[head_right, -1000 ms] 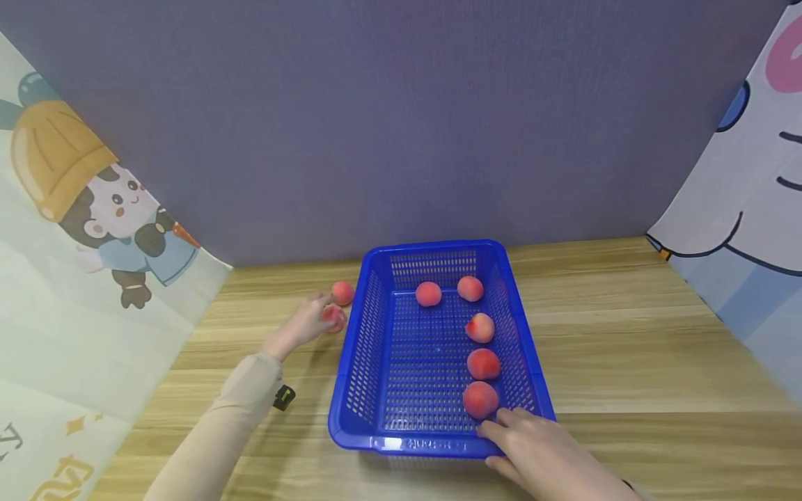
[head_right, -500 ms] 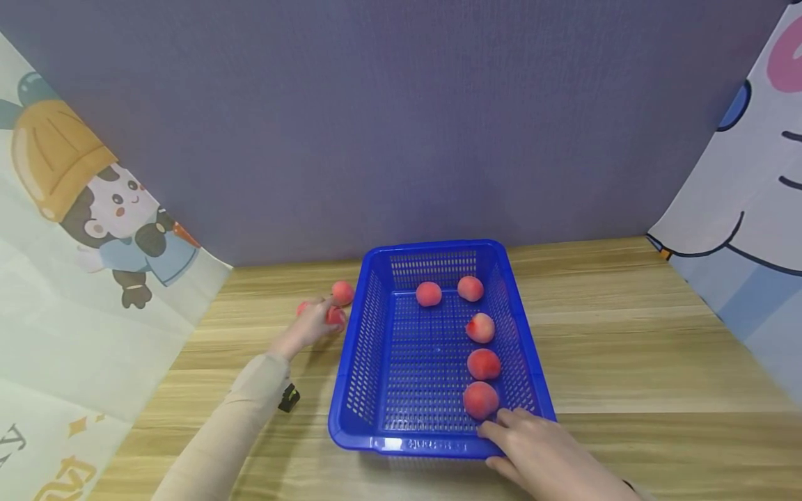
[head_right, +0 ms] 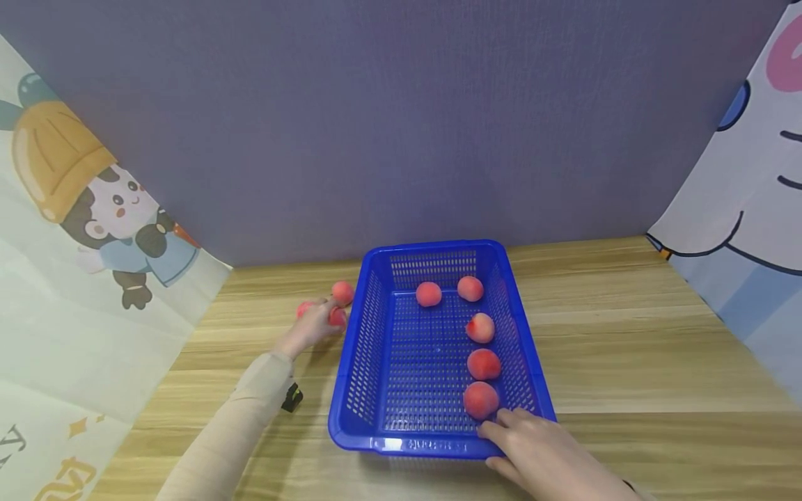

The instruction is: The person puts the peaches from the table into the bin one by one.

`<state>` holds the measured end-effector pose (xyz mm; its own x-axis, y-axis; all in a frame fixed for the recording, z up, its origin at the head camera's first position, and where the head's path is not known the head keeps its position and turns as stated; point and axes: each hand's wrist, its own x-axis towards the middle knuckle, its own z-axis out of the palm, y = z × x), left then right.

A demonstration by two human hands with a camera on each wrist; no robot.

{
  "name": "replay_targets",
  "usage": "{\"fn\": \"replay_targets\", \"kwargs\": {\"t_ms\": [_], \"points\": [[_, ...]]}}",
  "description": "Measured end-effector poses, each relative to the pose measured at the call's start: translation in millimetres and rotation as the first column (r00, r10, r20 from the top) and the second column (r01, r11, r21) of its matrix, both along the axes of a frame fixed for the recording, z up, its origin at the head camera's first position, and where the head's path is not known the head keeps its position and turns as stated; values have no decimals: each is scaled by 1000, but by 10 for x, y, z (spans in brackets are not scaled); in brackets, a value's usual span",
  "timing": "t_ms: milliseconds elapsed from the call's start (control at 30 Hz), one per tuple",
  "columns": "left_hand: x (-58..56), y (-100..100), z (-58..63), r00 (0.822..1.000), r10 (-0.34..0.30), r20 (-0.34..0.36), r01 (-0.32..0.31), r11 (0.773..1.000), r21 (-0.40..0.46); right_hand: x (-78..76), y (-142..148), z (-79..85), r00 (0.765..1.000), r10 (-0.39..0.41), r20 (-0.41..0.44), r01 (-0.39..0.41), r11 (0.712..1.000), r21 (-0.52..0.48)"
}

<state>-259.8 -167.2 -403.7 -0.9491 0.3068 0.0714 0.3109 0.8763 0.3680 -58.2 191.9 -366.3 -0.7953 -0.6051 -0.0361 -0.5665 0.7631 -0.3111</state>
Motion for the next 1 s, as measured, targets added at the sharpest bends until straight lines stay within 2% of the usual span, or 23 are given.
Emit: {"fn": "replay_targets", "kwargs": {"t_ms": [233, 367, 467, 667, 1000], "points": [[5, -13, 48, 999, -27, -21, 26, 1000, -6, -7, -9, 6, 1000, -10, 23, 10, 1000, -3], [1, -20, 133, 999, -36, -37, 35, 999, -36, -17, -10, 10, 997, -30, 72, 30, 1000, 1], [-5, -19, 207, 999, -33, -29, 32, 998, -56, -16, -10, 10, 998, -27, 63, 27, 1000, 2], [-2, -4, 351, 997, -70, -17, 69, 997, -22, -14, -12, 9, 999, -18, 38, 17, 1000, 6], [40, 65, 521, 991, -123, -45, 123, 992, 6, -16, -12, 17, 998, -22, 59, 22, 1000, 0]]}}
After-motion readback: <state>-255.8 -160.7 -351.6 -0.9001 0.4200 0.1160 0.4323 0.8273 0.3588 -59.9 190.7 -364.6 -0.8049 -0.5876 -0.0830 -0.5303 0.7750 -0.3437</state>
